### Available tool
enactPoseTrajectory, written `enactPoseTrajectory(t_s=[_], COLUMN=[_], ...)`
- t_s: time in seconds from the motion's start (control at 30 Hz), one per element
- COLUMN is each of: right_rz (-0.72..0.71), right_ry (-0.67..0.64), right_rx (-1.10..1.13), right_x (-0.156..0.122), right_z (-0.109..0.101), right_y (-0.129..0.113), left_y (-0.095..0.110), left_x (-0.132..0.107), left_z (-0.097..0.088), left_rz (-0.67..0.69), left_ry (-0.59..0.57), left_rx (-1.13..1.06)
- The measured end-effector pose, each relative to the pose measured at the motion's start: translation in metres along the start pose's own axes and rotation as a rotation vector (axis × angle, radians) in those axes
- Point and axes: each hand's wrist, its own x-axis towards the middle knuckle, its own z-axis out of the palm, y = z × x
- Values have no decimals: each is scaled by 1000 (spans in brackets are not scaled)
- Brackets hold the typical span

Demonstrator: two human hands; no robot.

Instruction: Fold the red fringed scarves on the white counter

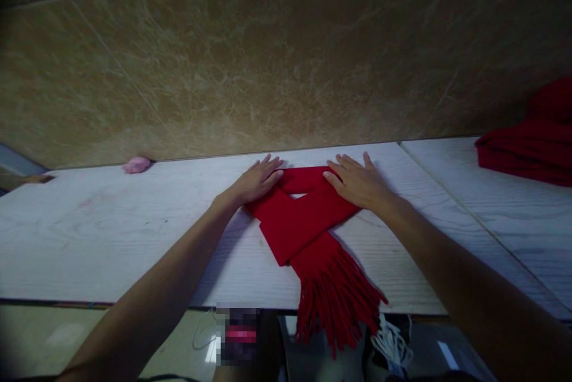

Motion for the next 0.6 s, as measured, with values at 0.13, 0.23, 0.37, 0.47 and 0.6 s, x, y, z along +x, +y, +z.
enactPoseTrajectory(t_s=[0.13, 0.23, 0.37, 0.47, 0.6], right_rz=[-21, -15, -20, -10, 10], right_ry=[-43, -77, -57, -55, -84], right_rx=[47, 62, 63, 42, 24], right_x=[3, 4, 3, 2, 2], right_z=[5, 9, 12, 11, 8], right_y=[6, 7, 8, 6, 3], left_y=[-2, -1, 1, 2, 3], left_x=[3, 4, 4, 3, 2], left_z=[4, 5, 4, 4, 2], left_rz=[0, 0, 16, 19, 22], left_ry=[-51, -90, -115, -125, -130], left_rx=[17, 42, 70, 80, 81])
